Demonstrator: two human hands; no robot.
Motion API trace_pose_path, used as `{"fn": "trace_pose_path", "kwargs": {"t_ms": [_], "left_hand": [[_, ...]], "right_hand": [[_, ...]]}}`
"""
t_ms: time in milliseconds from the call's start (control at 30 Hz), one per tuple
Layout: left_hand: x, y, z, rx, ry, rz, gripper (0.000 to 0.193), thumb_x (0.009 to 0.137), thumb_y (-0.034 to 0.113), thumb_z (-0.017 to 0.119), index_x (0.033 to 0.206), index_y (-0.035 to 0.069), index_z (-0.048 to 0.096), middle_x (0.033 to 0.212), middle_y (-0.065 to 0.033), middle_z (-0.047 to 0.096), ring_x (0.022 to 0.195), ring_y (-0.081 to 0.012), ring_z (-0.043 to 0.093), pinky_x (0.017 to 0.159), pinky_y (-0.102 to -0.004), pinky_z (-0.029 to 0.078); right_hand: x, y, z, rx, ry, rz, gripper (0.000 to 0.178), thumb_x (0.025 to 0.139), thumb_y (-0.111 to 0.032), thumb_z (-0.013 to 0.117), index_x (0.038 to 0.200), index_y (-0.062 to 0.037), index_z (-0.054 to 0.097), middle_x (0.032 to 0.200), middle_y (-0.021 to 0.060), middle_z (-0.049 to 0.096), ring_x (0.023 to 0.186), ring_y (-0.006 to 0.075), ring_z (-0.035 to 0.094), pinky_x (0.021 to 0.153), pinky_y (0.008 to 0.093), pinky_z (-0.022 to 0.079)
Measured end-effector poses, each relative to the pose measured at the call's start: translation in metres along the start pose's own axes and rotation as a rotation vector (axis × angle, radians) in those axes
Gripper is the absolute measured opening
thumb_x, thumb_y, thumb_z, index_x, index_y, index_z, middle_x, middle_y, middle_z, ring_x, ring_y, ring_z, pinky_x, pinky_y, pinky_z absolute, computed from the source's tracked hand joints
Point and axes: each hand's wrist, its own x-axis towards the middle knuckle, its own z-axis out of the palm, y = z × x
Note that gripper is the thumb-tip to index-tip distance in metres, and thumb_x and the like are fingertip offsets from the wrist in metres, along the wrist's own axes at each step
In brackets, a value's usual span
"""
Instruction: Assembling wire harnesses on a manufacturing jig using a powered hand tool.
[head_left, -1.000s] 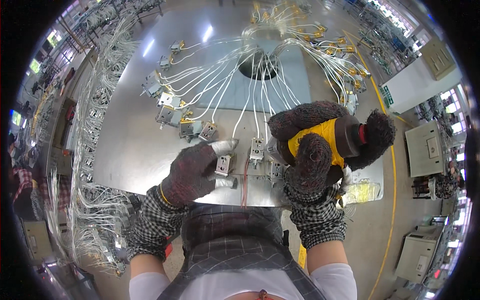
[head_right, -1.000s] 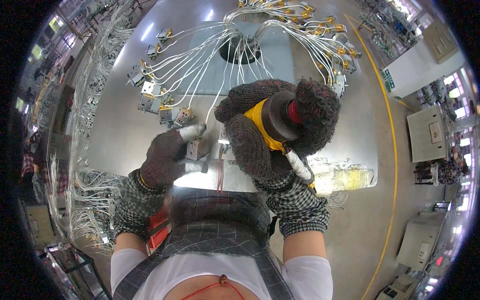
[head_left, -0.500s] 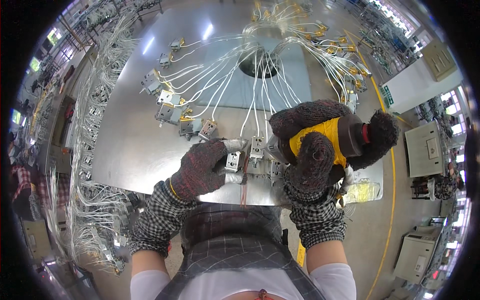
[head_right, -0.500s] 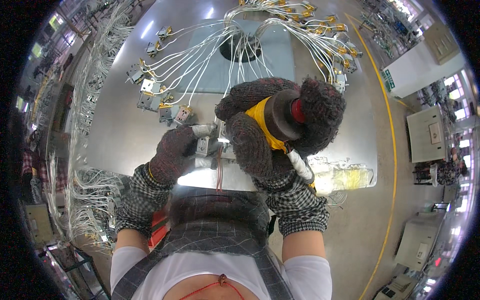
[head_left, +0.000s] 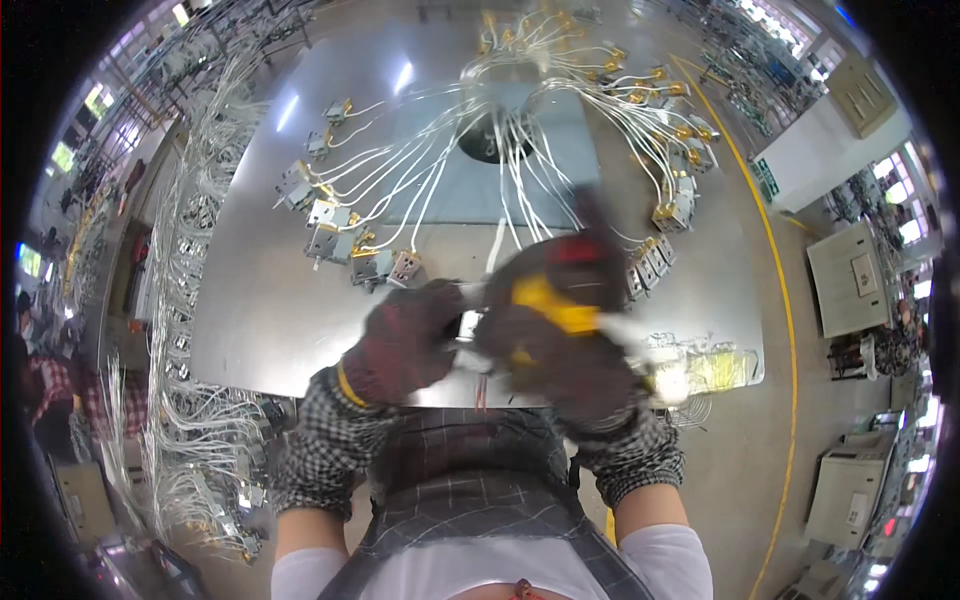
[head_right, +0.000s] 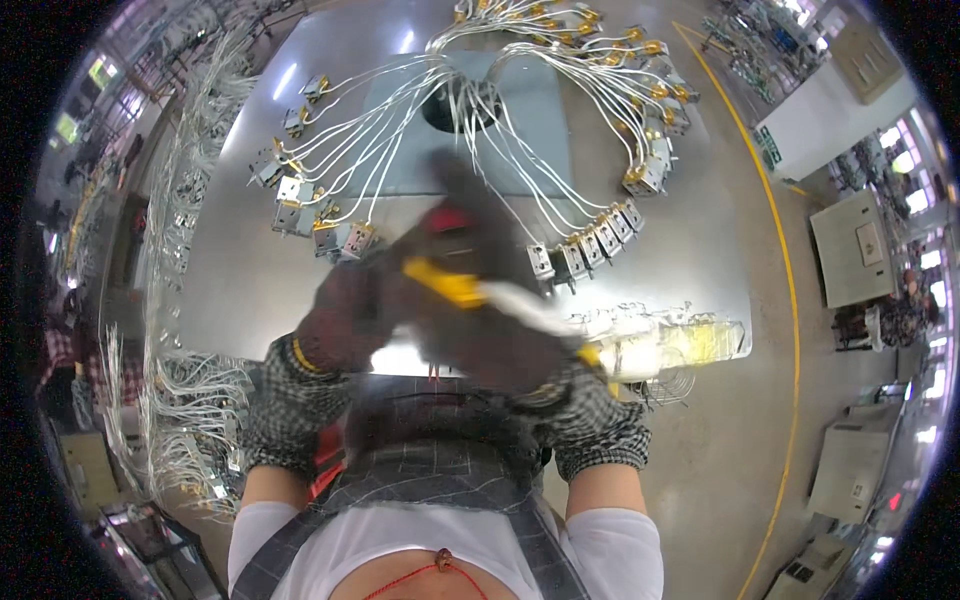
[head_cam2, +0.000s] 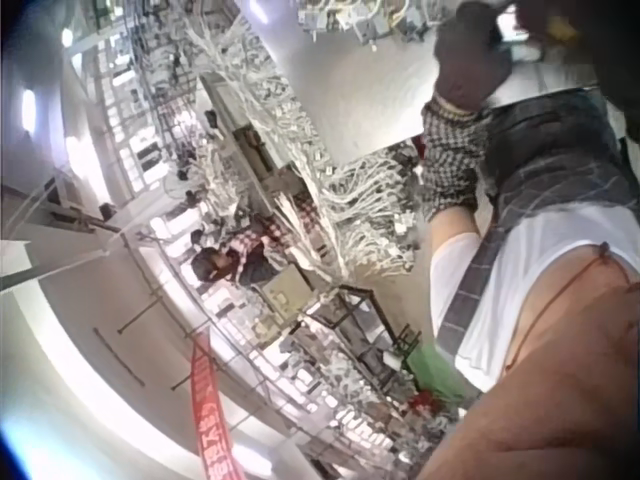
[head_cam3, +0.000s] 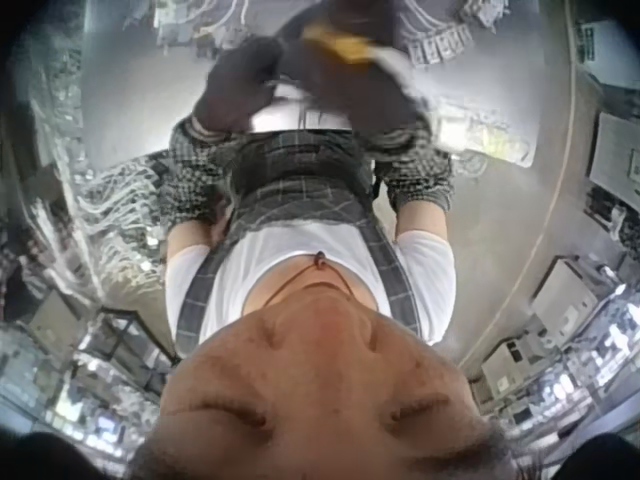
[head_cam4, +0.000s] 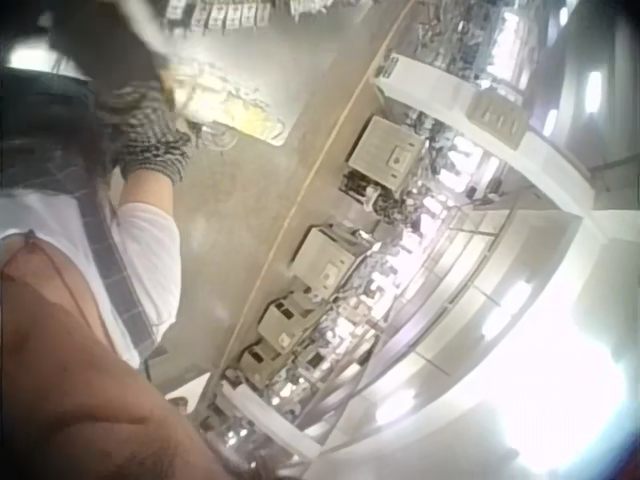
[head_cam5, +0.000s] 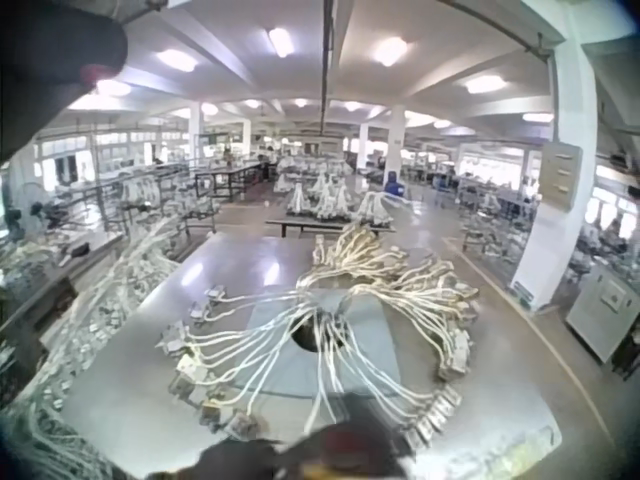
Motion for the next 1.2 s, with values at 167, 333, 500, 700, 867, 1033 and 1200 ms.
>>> {"fn": "trace_pose_path", "kwargs": {"t_ms": [167, 333, 500, 700, 867, 1033, 1200], "left_hand": [[-0.022, -0.006, -0.029, 0.181, -0.087, 0.001, 0.056, 0.070, 0.012, 0.072, 0.125, 0.014, 0.063, 0.089, -0.0096, 0.064, 0.080, -0.0295, 0.065, 0.068, -0.0417, 0.052], [-0.009, 0.007, -0.040, 0.250, -0.096, 0.167, 0.060, 0.067, 0.035, 0.079, 0.120, 0.010, 0.066, 0.103, -0.0085, 0.068, 0.108, -0.0333, 0.062, 0.107, -0.0520, 0.039], [-0.003, -0.016, -0.028, 0.241, -0.094, 0.214, 0.063, 0.071, 0.051, 0.075, 0.118, 0.009, 0.067, 0.091, -0.0086, 0.067, 0.102, -0.0319, 0.065, 0.114, -0.0534, 0.032], [0.024, -0.020, -0.023, -0.005, -0.159, 0.148, 0.059, 0.074, 0.055, 0.073, 0.106, 0.006, 0.068, 0.082, -0.0094, 0.067, 0.092, -0.0292, 0.069, 0.117, -0.0518, 0.026], [0.024, -0.019, 0.003, -0.050, 0.090, 0.144, 0.049, 0.076, 0.051, 0.075, 0.071, 0.007, 0.054, 0.086, -0.0109, 0.070, 0.080, -0.0283, 0.065, 0.116, -0.0530, 0.027], [0.023, -0.021, 0.012, 0.119, 0.031, 0.084, 0.048, 0.078, 0.050, 0.073, 0.099, 0.007, 0.067, 0.078, -0.0080, 0.063, 0.075, -0.0284, 0.063, 0.117, -0.0579, 0.024], [0.035, -0.016, 0.019, 0.249, -0.026, 0.131, 0.056, 0.079, 0.052, 0.071, 0.114, 0.008, 0.066, 0.076, -0.0072, 0.061, 0.078, -0.0274, 0.065, 0.117, -0.0608, 0.022]], "right_hand": [[0.005, 0.028, 0.003, -0.818, -0.125, -0.379, 0.070, 0.088, -0.009, 0.071, 0.149, -0.0052, 0.038, 0.124, 0.0158, 0.061, 0.105, 0.0184, 0.065, 0.084, 0.0314, 0.054], [-0.010, 0.009, -0.084, -0.946, 0.153, -0.274, 0.059, 0.086, -0.007, 0.070, 0.142, -0.0105, 0.050, 0.117, 0.0134, 0.067, 0.095, 0.0227, 0.069, 0.080, 0.0308, 0.055], [0.011, -0.028, -0.158, -0.856, 0.294, 0.111, 0.069, 0.085, -0.011, 0.072, 0.148, -0.0119, 0.042, 0.115, 0.0112, 0.062, 0.087, 0.0148, 0.062, 0.076, 0.0290, 0.052], [0.060, -0.039, -0.222, -0.972, 0.439, 0.002, 0.066, 0.089, -0.015, 0.069, 0.148, -0.0182, 0.041, 0.122, 0.0124, 0.063, 0.068, 0.0165, 0.061, 0.060, 0.0345, 0.053], [0.080, -0.055, -0.136, -0.417, 0.471, -0.431, 0.065, 0.090, -0.010, 0.069, 0.146, -0.0177, 0.038, 0.115, 0.0103, 0.061, 0.066, 0.0154, 0.060, 0.056, 0.0283, 0.054], [0.069, -0.049, -0.040, -0.183, 0.358, -0.709, 0.073, 0.093, -0.014, 0.065, 0.151, -0.0077, 0.022, 0.090, 0.0166, 0.069, 0.065, 0.0236, 0.068, 0.057, 0.0331, 0.056], [0.067, -0.022, 0.005, 0.307, 0.048, -0.968, 0.065, 0.094, -0.008, 0.063, 0.149, -0.0238, 0.031, 0.100, 0.0156, 0.064, 0.085, 0.0235, 0.066, 0.064, 0.0385, 0.058]]}}
